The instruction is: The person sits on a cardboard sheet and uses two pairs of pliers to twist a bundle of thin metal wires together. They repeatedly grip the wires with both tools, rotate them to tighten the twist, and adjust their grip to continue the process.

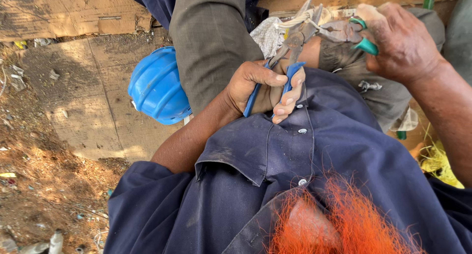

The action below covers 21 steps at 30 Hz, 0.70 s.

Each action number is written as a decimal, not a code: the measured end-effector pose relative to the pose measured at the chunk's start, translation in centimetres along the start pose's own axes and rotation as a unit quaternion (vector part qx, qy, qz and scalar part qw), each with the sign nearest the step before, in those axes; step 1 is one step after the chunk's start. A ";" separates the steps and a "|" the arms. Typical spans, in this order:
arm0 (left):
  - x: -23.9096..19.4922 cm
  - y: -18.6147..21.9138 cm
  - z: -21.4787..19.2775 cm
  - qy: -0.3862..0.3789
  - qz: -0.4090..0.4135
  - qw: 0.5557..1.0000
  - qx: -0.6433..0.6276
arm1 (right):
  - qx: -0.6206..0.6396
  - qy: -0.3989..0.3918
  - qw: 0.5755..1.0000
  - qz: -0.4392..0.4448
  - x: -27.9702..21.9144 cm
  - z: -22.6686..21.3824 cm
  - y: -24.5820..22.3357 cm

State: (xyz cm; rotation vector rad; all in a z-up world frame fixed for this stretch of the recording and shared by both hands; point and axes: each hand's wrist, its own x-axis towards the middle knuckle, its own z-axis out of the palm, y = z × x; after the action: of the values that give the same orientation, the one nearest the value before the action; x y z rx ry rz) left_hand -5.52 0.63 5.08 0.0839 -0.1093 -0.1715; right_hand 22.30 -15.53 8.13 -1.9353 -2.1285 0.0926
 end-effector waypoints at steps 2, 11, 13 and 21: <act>0.4 -0.1 -0.4 -0.030 -0.013 0.999 -0.003 | -0.012 0.009 1.000 -0.016 0.2 0.4 1.1; 1.3 2.0 -0.1 0.167 0.069 0.978 0.102 | 0.089 -0.002 0.993 0.073 0.7 1.4 -2.0; 1.9 2.0 -0.1 0.223 0.093 0.960 0.138 | 0.157 -0.028 0.976 0.150 0.1 1.9 -4.0; 2.4 1.3 -0.1 0.298 0.093 0.933 0.178 | 0.216 -0.037 0.956 0.194 -1.2 1.9 -5.7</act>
State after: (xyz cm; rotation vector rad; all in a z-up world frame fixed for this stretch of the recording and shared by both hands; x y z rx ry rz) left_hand -2.95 1.48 5.37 0.4816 0.4617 0.0717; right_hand 16.39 -17.07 7.42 -2.0562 -1.5626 0.6542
